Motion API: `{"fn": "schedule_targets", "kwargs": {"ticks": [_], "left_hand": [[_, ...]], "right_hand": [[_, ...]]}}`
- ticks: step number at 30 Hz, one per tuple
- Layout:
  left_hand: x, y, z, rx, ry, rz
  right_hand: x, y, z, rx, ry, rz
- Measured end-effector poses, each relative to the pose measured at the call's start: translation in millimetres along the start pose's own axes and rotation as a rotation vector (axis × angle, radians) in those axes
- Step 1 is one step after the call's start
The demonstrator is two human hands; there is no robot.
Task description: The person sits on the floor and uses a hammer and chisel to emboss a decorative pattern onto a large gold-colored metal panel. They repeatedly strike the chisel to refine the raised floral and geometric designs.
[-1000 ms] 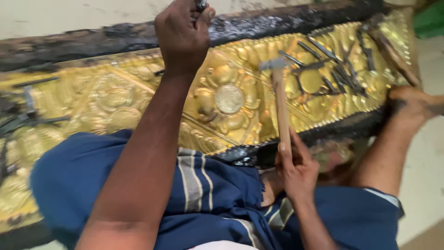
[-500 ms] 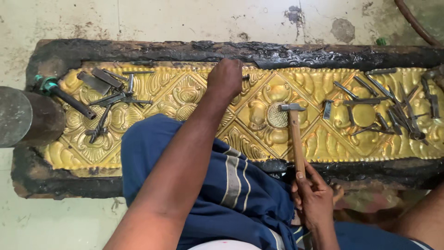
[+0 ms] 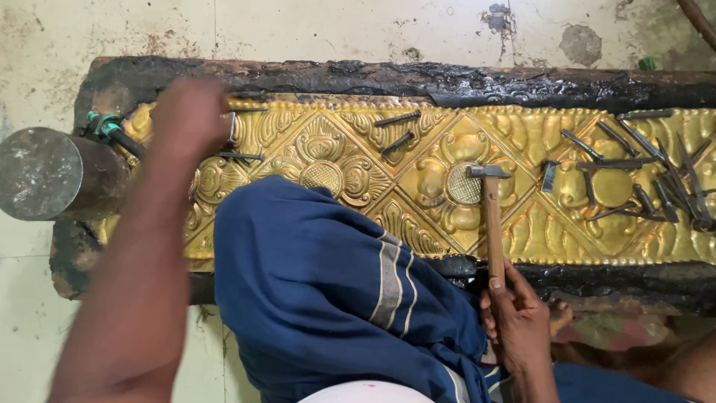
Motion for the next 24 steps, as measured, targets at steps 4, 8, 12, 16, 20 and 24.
{"fn": "schedule_targets", "kwargs": {"ticks": [4,8,12,16,20,24], "left_hand": [[-47,32,-65,0.205,-0.157,-0.2],[-74,55,-68,0.233,-0.122,-0.068],[-53,44,-51,0.269,-0.07,-0.117],[7,48,-28,0.152,-0.049,0.033],[58,39,0,0.098,0.794,0.142],[74,29,58,0.015,1.471,0.11]], "right_hand": [[-4,0,-5,-0.016,0.012,-0.002],[-6,0,-8,-0.02,0.034,0.008],[-5,0,-5,-0.004,0.014,-0.005],[0,0,-4,-0.044,0.023,0.007],[-2,2,-10,-0.049,-0.001,-0.016],[-7,5,-13,-0.042,-0.01,-0.022]]}}
Point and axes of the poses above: each hand's wrist, its own y-axis away from the middle knuckle, its own x-axis out of the back of the hand, z = x × y, the point moved 3 cm from there along -y, towards the middle knuckle, and after that the axes turned 7 degrees about -z, right-handed, at the moved point
